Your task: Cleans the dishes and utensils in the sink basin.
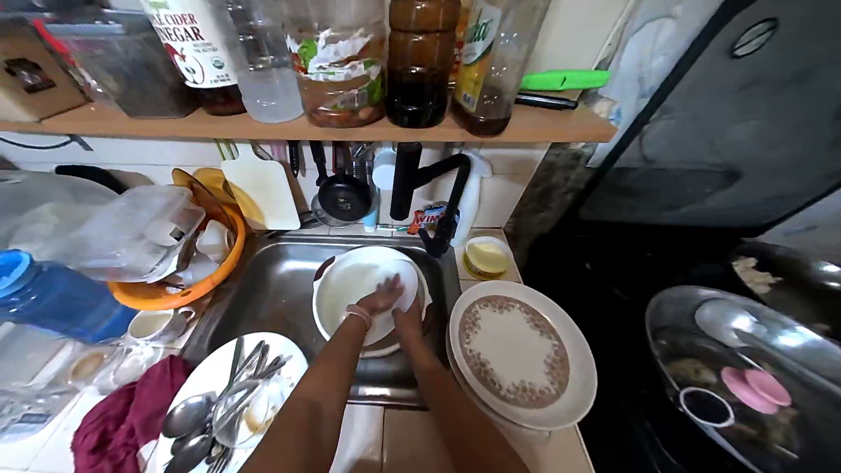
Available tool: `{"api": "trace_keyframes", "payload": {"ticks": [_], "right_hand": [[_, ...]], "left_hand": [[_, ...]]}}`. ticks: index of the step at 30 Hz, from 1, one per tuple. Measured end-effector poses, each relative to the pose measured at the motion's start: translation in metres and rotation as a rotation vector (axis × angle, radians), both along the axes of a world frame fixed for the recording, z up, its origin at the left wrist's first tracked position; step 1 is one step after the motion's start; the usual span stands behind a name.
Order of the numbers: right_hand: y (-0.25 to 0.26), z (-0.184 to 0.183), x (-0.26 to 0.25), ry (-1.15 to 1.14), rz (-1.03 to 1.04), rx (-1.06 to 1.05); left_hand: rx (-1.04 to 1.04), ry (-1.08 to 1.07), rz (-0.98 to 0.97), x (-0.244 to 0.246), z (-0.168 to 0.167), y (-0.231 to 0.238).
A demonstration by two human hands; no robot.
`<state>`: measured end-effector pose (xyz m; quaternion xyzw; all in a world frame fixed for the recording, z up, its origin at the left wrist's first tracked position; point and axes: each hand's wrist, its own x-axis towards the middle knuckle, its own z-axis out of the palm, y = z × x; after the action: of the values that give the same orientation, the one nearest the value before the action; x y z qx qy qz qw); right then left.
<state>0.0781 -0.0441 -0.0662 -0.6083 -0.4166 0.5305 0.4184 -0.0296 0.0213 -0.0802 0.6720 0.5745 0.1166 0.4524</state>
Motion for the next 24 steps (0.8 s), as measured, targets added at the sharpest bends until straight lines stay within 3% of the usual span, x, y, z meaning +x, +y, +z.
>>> {"api": "trace_keyframes", "payload": {"ticks": [3,8,11,15,20,24], "right_hand": [[-0.001,0.019,0.005,-0.073,0.027,-0.009],[-0.011,0.078,0.021,-0.291,0.133,0.001],[-0.019,0.105,0.037,-0.334,0.163,-0.018],[-0.031,0.113,0.059,-0.183,0.124,-0.031],[-0.049,0.114,0.088,0.209,-0.082,-0.053],[-0.065,0.105,0.117,0.190,-0.038,-0.002]], "left_hand": [[-0.140,0.272,0.048,-0.023,0.003,-0.017],[-0.238,0.424,0.143,-0.023,0.027,-0.043],[-0.260,0.180,0.436,-0.021,0.017,-0.048],[-0.342,-0.206,0.717,-0.022,0.004,-0.056],[-0.312,-0.793,0.704,-0.019,0.042,-0.083],[-0.303,-0.886,0.786,-0.008,0.074,-0.095]]}}
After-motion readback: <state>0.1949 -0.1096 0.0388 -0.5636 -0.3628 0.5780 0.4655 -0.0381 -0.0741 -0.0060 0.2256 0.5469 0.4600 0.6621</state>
